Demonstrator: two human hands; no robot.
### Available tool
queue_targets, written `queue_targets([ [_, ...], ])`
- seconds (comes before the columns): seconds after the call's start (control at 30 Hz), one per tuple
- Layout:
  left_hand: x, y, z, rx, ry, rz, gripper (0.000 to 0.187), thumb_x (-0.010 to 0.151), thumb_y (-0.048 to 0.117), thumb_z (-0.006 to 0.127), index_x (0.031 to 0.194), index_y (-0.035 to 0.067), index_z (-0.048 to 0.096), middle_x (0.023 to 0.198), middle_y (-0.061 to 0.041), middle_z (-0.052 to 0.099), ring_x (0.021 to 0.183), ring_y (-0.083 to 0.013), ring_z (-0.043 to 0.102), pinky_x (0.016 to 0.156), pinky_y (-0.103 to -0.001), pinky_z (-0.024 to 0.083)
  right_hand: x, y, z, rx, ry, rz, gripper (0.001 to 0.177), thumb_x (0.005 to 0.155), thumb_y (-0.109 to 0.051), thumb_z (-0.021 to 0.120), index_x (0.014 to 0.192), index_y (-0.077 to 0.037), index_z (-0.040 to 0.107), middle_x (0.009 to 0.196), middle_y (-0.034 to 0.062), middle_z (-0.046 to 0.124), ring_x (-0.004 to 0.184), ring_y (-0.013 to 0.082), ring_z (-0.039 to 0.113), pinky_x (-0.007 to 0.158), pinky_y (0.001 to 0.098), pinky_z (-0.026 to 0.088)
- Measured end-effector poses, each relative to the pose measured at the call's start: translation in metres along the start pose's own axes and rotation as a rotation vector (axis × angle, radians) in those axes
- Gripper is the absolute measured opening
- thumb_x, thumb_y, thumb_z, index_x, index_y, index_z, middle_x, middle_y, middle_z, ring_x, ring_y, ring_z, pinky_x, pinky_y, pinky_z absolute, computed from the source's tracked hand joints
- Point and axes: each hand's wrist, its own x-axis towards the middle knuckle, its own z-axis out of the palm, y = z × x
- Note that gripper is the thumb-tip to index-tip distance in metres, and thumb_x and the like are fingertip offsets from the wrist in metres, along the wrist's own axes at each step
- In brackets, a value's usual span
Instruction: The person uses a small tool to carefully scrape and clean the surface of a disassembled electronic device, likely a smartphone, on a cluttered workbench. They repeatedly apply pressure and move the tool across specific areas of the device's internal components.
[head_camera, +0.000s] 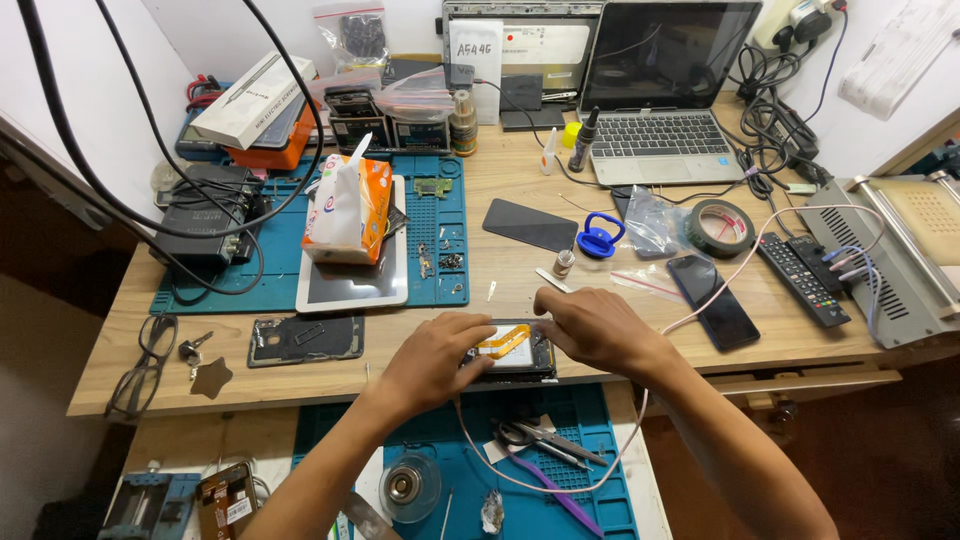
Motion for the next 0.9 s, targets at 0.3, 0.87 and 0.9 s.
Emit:
queue_targets([
  [0.3, -0.065, 0.013, -0.053, -0.27, -0.178, -0.094, 0.053, 0.082, 0.045, 0.054, 0.12, 0.008, 0.053, 0.122, -0.014, 0.056, 0.111, -0.0282, 0.053, 0.089, -0.041, 0.043, -0.005, 0.007, 0.011, 0.091, 0.074, -0.104, 0.025, 0.079, -0.015, 0.054, 0.103, -0.016, 0.049, 0.09, 0.006, 0.065, 0.078, 0.0274, 0.061, 0.06, 0.0413, 0.044],
  [0.87, -0.174, 0.014, 0.041, -0.451, -0.053, -0.529, 0.075, 0.072, 0.035, 0.074, 0.133, 0.012, 0.037, 0.135, -0.011, 0.043, 0.127, -0.0278, 0.037, 0.103, -0.044, 0.031, -0.002, -0.015, 0.005, -0.052, -0.019, 0.068, 0.036, 0.078, -0.03, 0.058, 0.111, -0.02, 0.048, 0.098, 0.0026, 0.067, 0.086, 0.0277, 0.063, 0.066, 0.0431, 0.046],
  [0.9, -0.175, 0.013, 0.043, -0.456, -0.012, -0.51, 0.07, 0.073, 0.029, 0.074, 0.132, 0.01, 0.04, 0.132, -0.011, 0.048, 0.124, -0.0279, 0.042, 0.101, -0.043, 0.035, -0.001, -0.016, 0.006, -0.08, -0.021, 0.107, 0.04, 0.079, -0.042, 0.06, 0.109, -0.018, 0.048, 0.092, 0.0032, 0.07, 0.085, 0.0304, 0.064, 0.065, 0.0452, 0.045],
])
